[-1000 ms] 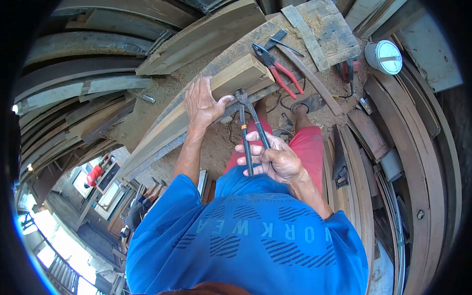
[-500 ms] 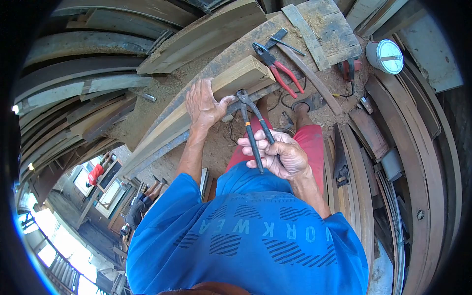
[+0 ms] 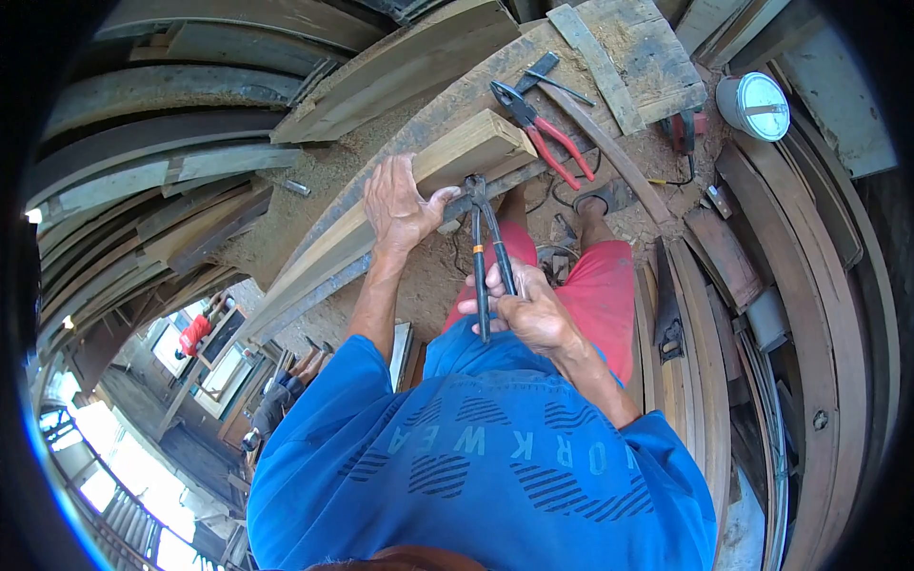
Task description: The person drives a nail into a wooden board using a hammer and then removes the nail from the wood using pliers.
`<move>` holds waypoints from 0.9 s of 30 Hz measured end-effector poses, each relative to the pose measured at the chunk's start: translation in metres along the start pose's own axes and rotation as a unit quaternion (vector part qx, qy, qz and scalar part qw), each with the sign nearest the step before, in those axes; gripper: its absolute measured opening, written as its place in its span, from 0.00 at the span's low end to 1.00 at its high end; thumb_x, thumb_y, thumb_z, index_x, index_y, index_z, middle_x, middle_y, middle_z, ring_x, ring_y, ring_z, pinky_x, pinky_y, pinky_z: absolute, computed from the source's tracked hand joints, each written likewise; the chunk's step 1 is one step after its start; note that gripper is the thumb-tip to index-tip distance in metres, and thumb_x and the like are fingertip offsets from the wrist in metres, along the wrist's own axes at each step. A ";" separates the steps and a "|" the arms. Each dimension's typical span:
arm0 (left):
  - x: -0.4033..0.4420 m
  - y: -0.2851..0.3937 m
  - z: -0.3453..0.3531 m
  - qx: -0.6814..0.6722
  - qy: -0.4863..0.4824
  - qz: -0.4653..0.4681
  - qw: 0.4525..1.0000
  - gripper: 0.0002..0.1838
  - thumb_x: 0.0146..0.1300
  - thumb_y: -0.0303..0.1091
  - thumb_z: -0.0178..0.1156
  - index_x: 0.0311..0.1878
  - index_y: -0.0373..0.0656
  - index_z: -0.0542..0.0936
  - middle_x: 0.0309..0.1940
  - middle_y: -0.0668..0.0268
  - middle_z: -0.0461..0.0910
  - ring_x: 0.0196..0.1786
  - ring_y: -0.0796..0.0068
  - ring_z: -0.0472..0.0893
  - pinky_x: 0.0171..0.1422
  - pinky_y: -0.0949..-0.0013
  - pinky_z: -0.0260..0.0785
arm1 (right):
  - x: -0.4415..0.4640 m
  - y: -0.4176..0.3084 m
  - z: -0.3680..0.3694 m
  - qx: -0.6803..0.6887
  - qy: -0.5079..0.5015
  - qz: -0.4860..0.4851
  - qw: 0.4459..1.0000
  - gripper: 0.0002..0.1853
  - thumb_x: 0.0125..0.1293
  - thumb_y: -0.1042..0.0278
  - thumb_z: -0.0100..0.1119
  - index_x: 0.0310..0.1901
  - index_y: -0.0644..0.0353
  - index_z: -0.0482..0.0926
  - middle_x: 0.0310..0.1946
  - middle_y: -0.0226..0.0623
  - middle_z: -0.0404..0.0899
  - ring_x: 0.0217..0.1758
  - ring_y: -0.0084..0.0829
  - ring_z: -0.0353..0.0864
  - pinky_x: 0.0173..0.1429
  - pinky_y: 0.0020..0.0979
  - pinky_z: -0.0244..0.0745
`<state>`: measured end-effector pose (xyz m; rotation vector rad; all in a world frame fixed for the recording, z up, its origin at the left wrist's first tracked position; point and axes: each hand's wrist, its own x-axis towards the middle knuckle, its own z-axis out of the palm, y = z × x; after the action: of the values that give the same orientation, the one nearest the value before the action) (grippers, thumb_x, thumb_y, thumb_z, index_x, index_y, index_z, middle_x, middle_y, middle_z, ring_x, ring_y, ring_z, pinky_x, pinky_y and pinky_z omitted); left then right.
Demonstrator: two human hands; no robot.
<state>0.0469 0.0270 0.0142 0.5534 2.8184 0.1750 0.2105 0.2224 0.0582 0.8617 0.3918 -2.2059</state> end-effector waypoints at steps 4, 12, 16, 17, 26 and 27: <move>0.008 -0.002 -0.002 -0.003 -0.017 0.002 1.000 0.43 0.40 0.54 0.87 0.55 0.39 0.77 0.47 0.52 0.83 0.54 0.45 0.82 0.59 0.47 0.73 | 0.008 0.003 0.016 -0.112 0.046 0.011 0.993 0.18 0.67 0.92 0.43 0.53 0.61 0.68 0.62 0.52 0.78 0.64 0.48 0.87 0.52 0.49 0.93; 0.007 -0.001 -0.003 0.008 -0.020 -0.002 1.000 0.44 0.40 0.53 0.87 0.55 0.37 0.77 0.47 0.51 0.83 0.54 0.44 0.82 0.59 0.47 0.73 | 0.014 -0.003 0.043 -0.118 0.102 -0.034 0.987 0.09 0.70 0.86 0.44 0.47 0.62 0.67 0.40 0.39 0.79 0.33 0.29 0.84 0.33 0.35 0.85; 0.006 -0.002 -0.004 -0.002 -0.013 0.005 1.000 0.44 0.40 0.53 0.87 0.55 0.38 0.77 0.47 0.51 0.83 0.54 0.44 0.82 0.59 0.47 0.73 | 0.017 0.001 0.034 -0.042 0.093 -0.009 0.995 0.07 0.71 0.84 0.45 0.43 0.60 0.69 0.38 0.34 0.79 0.31 0.25 0.81 0.31 0.33 0.83; 0.006 -0.002 -0.003 0.000 -0.008 0.006 1.000 0.44 0.40 0.53 0.87 0.56 0.38 0.77 0.47 0.51 0.83 0.54 0.44 0.82 0.59 0.47 0.73 | 0.015 0.001 0.030 -0.013 0.079 -0.011 0.997 0.07 0.71 0.84 0.45 0.43 0.59 0.69 0.38 0.34 0.79 0.31 0.25 0.81 0.31 0.33 0.83; 0.008 -0.012 0.004 -0.004 -0.019 0.008 1.000 0.42 0.42 0.53 0.86 0.56 0.39 0.77 0.49 0.53 0.82 0.56 0.46 0.81 0.62 0.46 0.71 | 0.025 0.021 0.007 0.074 0.003 -0.043 0.996 0.10 0.69 0.84 0.44 0.43 0.54 0.66 0.38 0.33 0.77 0.32 0.23 0.80 0.31 0.31 0.82; 0.008 -0.012 0.005 -0.001 -0.014 0.013 1.000 0.42 0.42 0.53 0.86 0.56 0.39 0.77 0.49 0.52 0.82 0.56 0.46 0.81 0.62 0.46 0.71 | 0.027 0.025 0.004 0.074 -0.001 -0.050 0.996 0.10 0.69 0.84 0.44 0.43 0.54 0.66 0.38 0.33 0.77 0.32 0.23 0.80 0.31 0.31 0.82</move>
<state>0.0369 0.0197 0.0060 0.5875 2.7842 0.1745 0.2129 0.1891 0.0418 0.9363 0.2782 -2.3505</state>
